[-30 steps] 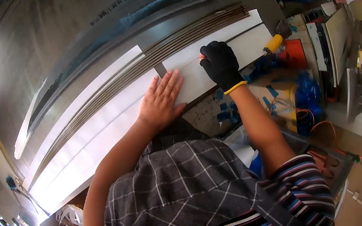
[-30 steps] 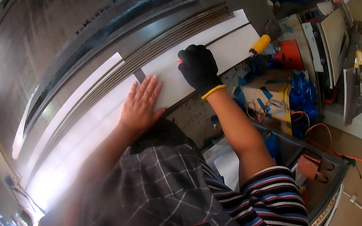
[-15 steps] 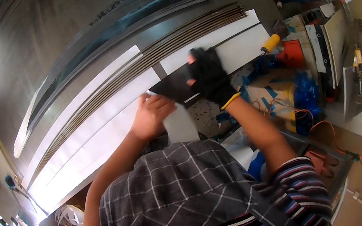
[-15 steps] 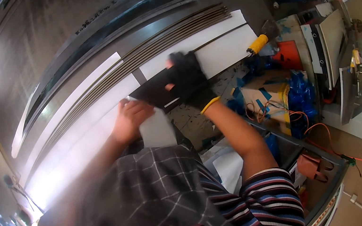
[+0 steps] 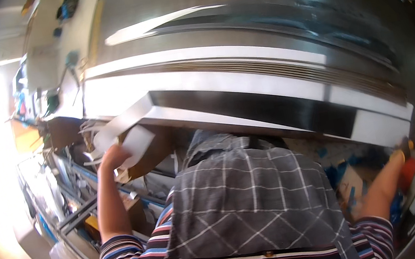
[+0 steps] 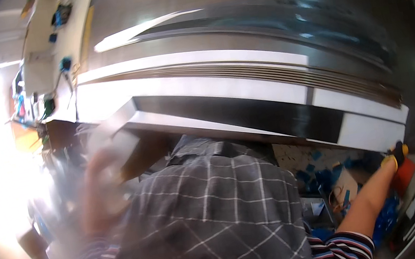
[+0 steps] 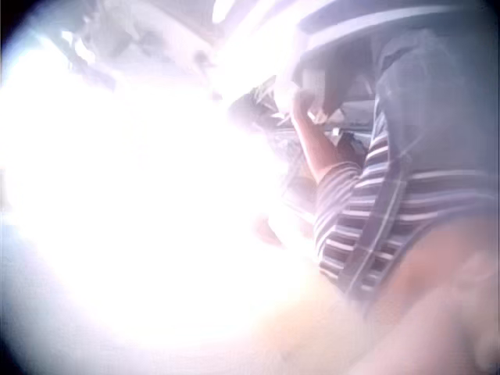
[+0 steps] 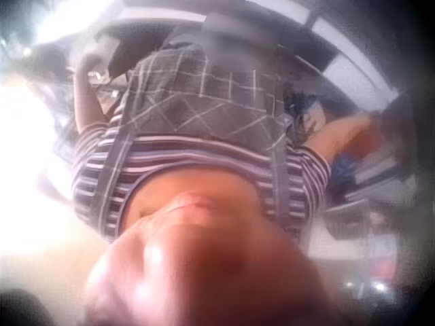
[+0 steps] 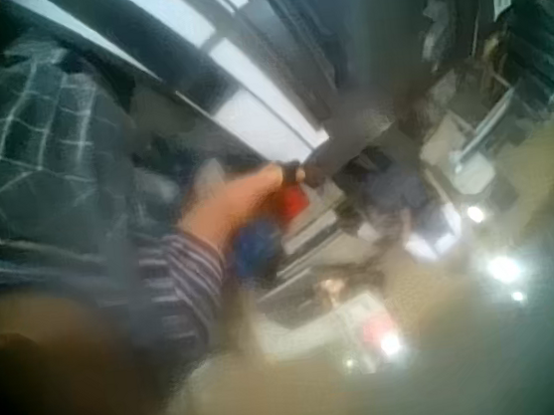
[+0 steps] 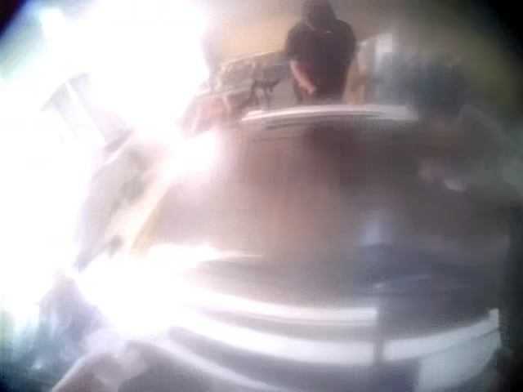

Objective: The person applies a liquid from a container onto long metal strips using a brush and then stacks the strips together on a metal workbench.

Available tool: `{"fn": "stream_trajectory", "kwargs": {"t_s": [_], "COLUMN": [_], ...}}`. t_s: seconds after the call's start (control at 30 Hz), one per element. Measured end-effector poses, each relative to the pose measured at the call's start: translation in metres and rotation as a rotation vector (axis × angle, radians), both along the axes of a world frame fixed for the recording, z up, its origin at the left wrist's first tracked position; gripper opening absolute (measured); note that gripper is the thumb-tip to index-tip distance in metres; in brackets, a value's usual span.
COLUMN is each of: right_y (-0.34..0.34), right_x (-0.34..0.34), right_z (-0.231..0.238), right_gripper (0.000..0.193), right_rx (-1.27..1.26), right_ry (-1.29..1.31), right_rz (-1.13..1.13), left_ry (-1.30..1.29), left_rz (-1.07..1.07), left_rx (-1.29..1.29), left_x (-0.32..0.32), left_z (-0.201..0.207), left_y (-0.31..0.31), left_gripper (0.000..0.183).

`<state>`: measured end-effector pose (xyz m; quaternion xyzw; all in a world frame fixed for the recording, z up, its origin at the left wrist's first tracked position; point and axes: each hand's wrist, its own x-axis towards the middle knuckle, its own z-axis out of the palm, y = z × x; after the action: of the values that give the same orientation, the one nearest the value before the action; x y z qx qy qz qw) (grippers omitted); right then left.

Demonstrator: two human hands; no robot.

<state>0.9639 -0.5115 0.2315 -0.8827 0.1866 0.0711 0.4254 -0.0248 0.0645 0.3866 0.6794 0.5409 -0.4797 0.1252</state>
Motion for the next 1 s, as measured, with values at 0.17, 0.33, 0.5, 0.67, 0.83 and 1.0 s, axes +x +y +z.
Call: {"fn": "stream_trajectory", "kwargs": {"t_s": [0.17,0.33,0.5,0.67,0.83,1.0], "right_y": [0.005,0.028,0.113,0.182,0.33,0.433], "right_x": [-0.001,-0.087,-0.254,-0.399,-0.614,-0.748], "right_z": [0.008,0.052,0.084,0.07,0.101,0.129], "right_gripper": [0.061,0.049,0.044,0.038,0.043,0.039], "right_rx": [0.302,0.189,0.043,0.158,0.286,-0.06], "right_ry": [0.16,-0.006,-0.313,-0.415,-0.004,-0.249], "right_rz": [-0.063,0.051,0.074,0.284,0.636,1.191], "left_ry": [-0.55,-0.987,-0.792,-0.213,-0.755,-2.124], "left_rz": [-0.052,0.446,0.543,0.149,0.588,0.677], "left_rx": [0.572,0.32,0.293,0.648,0.692,-0.466], "left_x": [0.188,0.189,-0.002,-0.242,-0.258,-0.028], "left_z": [0.056,0.037,0.01,-0.057,-0.062,0.141], "left_y": [-0.043,-0.008,0.045,0.034,0.087,0.061], "left_gripper": [0.021,0.031,0.03,0.048,0.051,0.046]}}
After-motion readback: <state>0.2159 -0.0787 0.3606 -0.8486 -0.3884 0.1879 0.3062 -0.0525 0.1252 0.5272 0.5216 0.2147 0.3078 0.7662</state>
